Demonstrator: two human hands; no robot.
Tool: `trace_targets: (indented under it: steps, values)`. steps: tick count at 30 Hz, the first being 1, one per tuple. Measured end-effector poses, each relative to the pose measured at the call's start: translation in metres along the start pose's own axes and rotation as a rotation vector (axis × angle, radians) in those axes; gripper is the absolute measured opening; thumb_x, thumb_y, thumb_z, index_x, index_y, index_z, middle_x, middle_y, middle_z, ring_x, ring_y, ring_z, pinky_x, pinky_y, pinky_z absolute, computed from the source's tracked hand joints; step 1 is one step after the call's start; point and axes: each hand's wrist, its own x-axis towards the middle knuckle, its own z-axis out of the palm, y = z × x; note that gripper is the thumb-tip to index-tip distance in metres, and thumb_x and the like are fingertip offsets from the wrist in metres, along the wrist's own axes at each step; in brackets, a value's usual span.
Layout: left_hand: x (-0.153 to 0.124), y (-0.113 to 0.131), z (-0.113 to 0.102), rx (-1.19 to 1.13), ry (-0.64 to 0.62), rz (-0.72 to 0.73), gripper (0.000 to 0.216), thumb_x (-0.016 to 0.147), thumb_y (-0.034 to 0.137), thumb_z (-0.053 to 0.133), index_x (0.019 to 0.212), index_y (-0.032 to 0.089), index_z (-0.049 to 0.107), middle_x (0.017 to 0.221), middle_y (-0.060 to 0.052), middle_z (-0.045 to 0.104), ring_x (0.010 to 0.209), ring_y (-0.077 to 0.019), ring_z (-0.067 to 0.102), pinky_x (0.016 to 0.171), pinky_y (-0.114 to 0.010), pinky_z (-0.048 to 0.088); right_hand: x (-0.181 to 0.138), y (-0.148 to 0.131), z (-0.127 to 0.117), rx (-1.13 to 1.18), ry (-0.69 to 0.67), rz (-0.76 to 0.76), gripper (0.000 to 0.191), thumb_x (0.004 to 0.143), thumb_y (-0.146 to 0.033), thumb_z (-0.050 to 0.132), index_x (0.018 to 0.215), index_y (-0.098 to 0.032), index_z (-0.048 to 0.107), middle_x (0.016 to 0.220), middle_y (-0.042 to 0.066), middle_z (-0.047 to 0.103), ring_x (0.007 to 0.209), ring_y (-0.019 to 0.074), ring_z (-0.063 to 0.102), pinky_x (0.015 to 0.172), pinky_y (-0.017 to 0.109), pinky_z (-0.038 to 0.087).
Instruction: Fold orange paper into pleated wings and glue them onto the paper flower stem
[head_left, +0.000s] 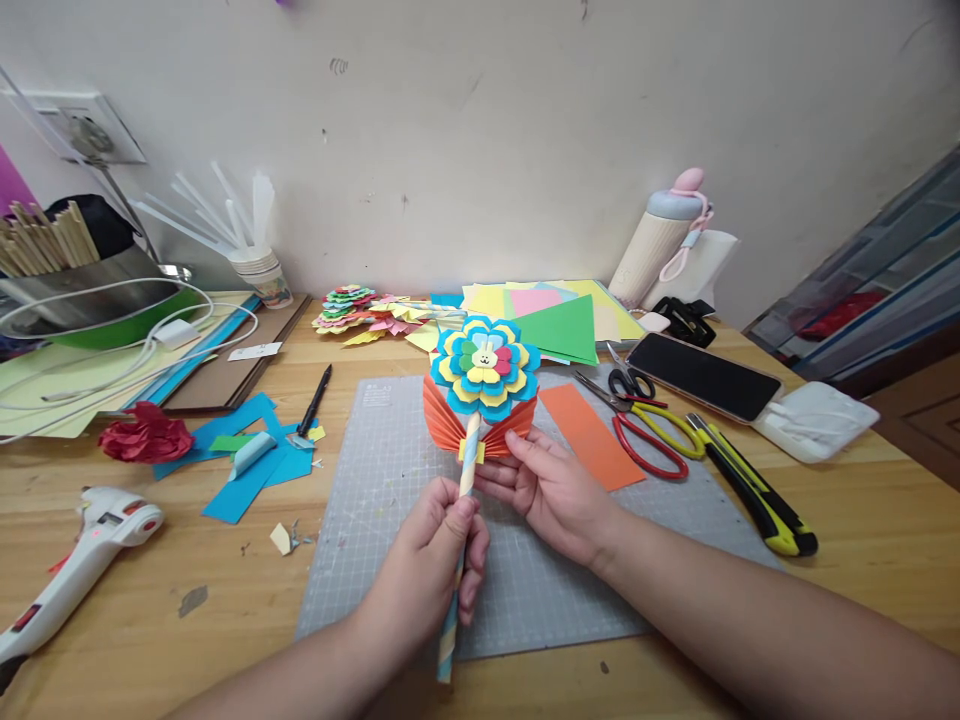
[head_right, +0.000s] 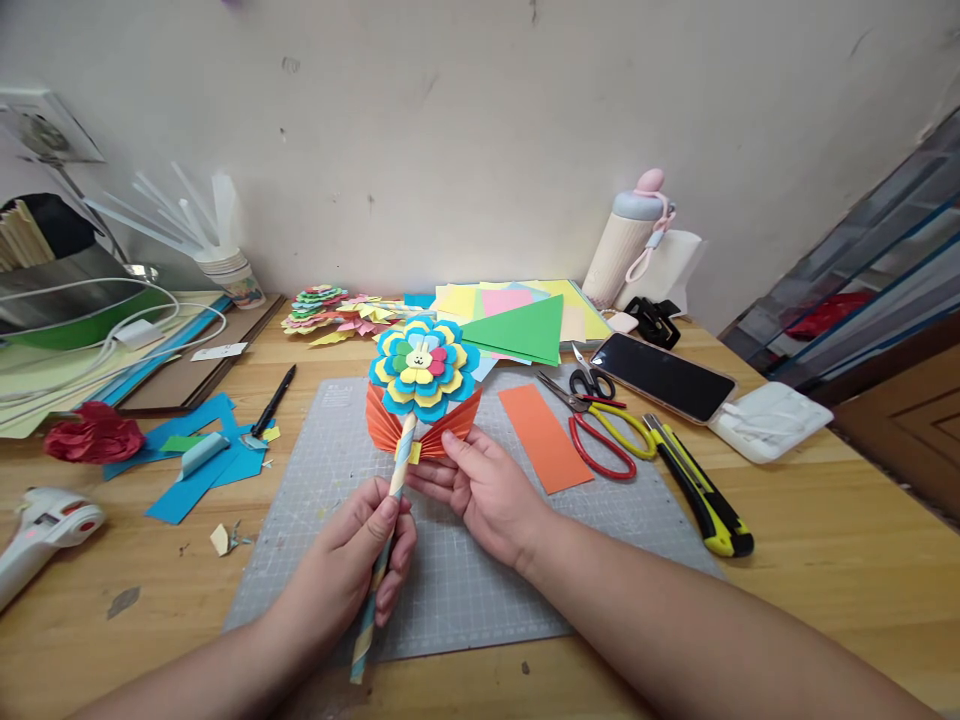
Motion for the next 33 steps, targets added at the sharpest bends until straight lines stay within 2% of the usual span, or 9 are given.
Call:
trace_targets:
  steps: [6, 13, 33]
  values:
    - [0.0013, -0.0009, -0.0001, -0.011, 0.002, 0.003, 0.034, 0.082, 0.053, 0.048, 0.080, 0.022, 0.034, 0.056, 0.009, 0.049, 0.031, -0.0042, 0.037, 0.027, -0.015, 0.033, 0.0000, 0.0021, -0.0008, 0.001, -0.019, -0.002, 0.013, 0.083, -0.027, 0.062, 0.092, -0.018, 0.058, 0.096, 0.006, 0.071, 0.089, 0.0207, 0.068, 0.090, 0.044, 0.048]
    - [0.0030, -0.0032, 0.0007, -0.030, -0.007, 0.007, 0.034, 0.082, 0.052, 0.048, 0.079, 0.022, 0.034, 0.055, 0.009, 0.049, 0.031, -0.0036, 0.036, 0.027, -0.015, 0.034, -0.0006, 0.0026, -0.0014, -0.058, -0.095, -0.014, 0.016, 0.085, -0.028, 0.061, 0.096, -0.017, 0.063, 0.101, 0.007, 0.070, 0.094, 0.0188, 0.066, 0.091, 0.039, 0.047]
    - [0.0038, -0.0057, 0.0004, -0.013, -0.019, 0.007, 0.034, 0.084, 0.051, 0.047, 0.077, 0.021, 0.033, 0.055, 0.009, 0.049, 0.031, -0.0032, 0.036, 0.027, -0.014, 0.032, 0.0030, 0.0022, -0.0047, -0.093, -0.097, -0.019, 0.017, 0.084, -0.028, 0.063, 0.095, -0.017, 0.068, 0.098, 0.006, 0.071, 0.088, 0.0181, 0.067, 0.087, 0.036, 0.048]
